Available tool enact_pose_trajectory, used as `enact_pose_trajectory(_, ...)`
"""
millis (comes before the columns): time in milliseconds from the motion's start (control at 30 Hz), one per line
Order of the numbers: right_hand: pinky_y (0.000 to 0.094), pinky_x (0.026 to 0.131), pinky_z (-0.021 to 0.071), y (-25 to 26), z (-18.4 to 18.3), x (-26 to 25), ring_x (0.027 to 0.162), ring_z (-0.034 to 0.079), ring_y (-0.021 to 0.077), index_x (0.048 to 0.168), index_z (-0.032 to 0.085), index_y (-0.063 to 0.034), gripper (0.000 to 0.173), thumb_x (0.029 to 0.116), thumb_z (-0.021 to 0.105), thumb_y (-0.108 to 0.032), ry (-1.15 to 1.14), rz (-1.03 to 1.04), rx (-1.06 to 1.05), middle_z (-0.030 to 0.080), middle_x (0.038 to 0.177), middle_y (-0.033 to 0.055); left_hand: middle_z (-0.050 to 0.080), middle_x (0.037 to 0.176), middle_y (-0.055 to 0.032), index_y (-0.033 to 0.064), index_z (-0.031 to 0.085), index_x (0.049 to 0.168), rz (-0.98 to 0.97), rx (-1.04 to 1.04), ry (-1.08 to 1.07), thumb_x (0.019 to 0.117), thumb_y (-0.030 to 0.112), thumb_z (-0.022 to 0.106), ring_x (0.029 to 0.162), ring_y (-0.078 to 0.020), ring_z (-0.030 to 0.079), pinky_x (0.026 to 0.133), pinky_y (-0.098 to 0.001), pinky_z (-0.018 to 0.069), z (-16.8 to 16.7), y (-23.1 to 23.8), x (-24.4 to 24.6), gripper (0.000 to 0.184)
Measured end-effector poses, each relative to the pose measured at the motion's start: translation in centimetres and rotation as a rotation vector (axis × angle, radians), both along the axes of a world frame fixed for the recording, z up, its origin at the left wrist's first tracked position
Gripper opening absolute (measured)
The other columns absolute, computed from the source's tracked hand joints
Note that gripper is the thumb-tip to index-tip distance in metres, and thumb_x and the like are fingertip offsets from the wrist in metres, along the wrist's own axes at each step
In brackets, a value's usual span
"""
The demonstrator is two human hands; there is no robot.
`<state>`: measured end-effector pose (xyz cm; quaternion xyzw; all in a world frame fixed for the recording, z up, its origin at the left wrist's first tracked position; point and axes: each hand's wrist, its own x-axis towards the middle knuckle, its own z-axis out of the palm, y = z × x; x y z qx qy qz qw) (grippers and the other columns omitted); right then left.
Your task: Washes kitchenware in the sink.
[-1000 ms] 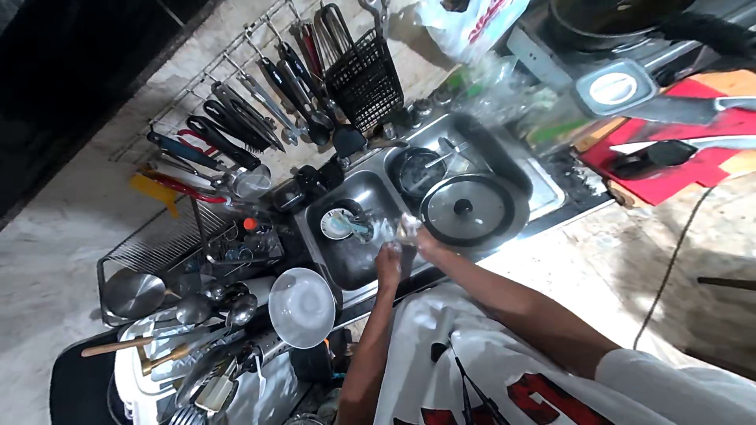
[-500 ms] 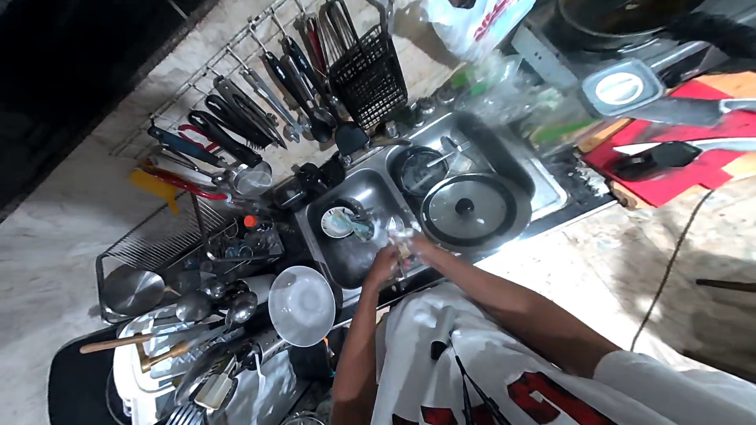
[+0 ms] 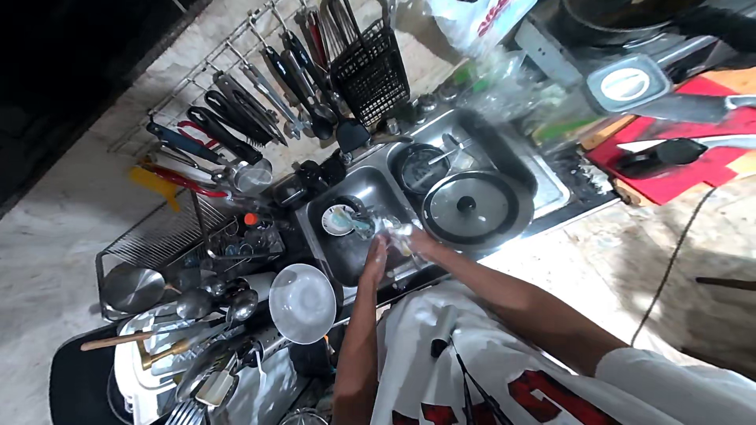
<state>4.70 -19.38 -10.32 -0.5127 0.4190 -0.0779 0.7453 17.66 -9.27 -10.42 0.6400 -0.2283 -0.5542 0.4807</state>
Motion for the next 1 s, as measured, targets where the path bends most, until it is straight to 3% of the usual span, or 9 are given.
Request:
enact_pose_trajectory(100,0.0450,0.100,0.0538,0.3,-0.1,0.7,0.113,0.065,0.0246,0.141,0.053,-0.0002,0.042,0.1044,0.058,-0.021,0.049,0.222,-0.036,0.064,0.127,0.0196,0.068,0.126,-0.0154,0.0017,0.051,0.142,0.203,0.005,0.100,0.1099,0.024,0.047,0.110,-0.0213,0.066,0.095,-0.0398,0.0547,0.0,-2.0,-0.5,0.039)
enact_pose_trajectory(200,0.0469,0.106,0.0505,0.2,0.2,0.7,0.120,0.063,0.0255,0.144,0.052,-0.0027,0.047,0.1041,0.060,-0.027,0.052,0.327,-0.036,0.063,0.133,0.0189,0.067,0.106,-0.0158,-0.0030,0.054,0.130,0.317,0.050,0.040,0.1092,0.025,0.049,0.091,-0.0198,0.066,0.082,-0.0385,0.0573,-0.3,-2.7,0.2,0.036)
enact_pose_trajectory(267,0.0433,0.098,0.0538,0.2,1.2,0.2,0.112,0.064,0.0214,0.142,0.054,-0.0053,0.046,0.1042,0.060,-0.031,0.038,0.353,0.033,0.064,0.128,0.0152,0.067,0.100,-0.0136,-0.0023,0.055,0.128,0.420,0.027,0.035,0.1088,0.023,0.050,0.086,-0.0184,0.066,0.078,-0.0368,0.0577,-0.3,-2.7,1.3,0.032)
enact_pose_trajectory(433,0.0355,0.075,0.0578,-0.3,1.9,0.6,0.079,0.064,0.0154,0.134,0.056,-0.0030,0.036,0.1067,0.055,-0.027,-0.014,0.323,0.137,0.066,0.099,0.0099,0.066,0.107,-0.0140,-0.0010,0.054,0.132,0.408,0.054,0.009,0.1091,0.024,0.049,0.091,-0.0182,0.065,0.082,-0.0361,0.0563,-0.7,-2.8,1.3,0.034)
enact_pose_trajectory(533,0.0347,0.080,0.0576,-0.2,1.8,1.1,0.086,0.065,0.0149,0.140,0.054,-0.0046,0.039,0.1063,0.056,-0.024,-0.034,0.265,0.168,0.066,0.107,0.0104,0.066,0.109,-0.0162,-0.0022,0.055,0.133,0.309,0.159,-0.026,0.1076,0.027,0.054,0.091,-0.0198,0.064,0.082,-0.0372,0.0555,0.1,-2.7,1.1,0.038)
enact_pose_trajectory(600,0.0319,0.075,0.0563,0.5,2.0,1.0,0.081,0.063,0.0126,0.136,0.055,-0.0053,0.036,0.1061,0.057,-0.026,-0.051,0.281,0.242,0.065,0.102,0.0070,0.065,0.098,-0.0133,-0.0020,0.057,0.128,0.414,0.153,-0.029,0.1070,0.022,0.054,0.080,-0.0169,0.062,0.073,-0.0344,0.0550,0.1,-2.6,2.4,0.032)
enact_pose_trajectory(700,0.0304,0.067,0.0552,0.9,1.8,1.4,0.072,0.060,0.0115,0.130,0.057,-0.0047,0.032,0.1058,0.057,-0.026,-0.043,0.279,0.285,0.063,0.092,0.0048,0.066,0.098,-0.0113,0.0022,0.053,0.131,0.506,0.141,0.079,0.1091,0.026,0.049,0.080,-0.0169,0.063,0.071,-0.0342,0.0558,-0.6,-2.4,2.6,0.033)
enact_pose_trajectory(833,0.0360,0.079,0.0572,1.1,0.7,2.5,0.085,0.065,0.0160,0.137,0.056,-0.0055,0.037,0.1059,0.056,-0.025,0.024,0.282,0.166,0.066,0.106,0.0105,0.059,0.078,-0.0060,0.0022,0.058,0.110,0.502,0.208,0.186,0.1096,0.026,0.047,0.064,-0.0149,0.058,0.060,-0.0319,0.0532,-1.3,-2.8,1.2,0.026)
enact_pose_trajectory(1000,0.0422,0.074,0.0593,2.6,0.0,1.8,0.075,0.067,0.0206,0.121,0.065,-0.0015,0.036,0.1038,0.059,-0.033,0.153,0.488,0.127,0.069,0.094,0.0124,0.052,0.072,-0.0010,0.0068,0.054,0.110,0.588,0.309,0.131,0.1079,0.020,0.047,0.055,-0.0105,0.050,0.052,-0.0265,0.0480,-3.8,-3.6,7.8,0.015)
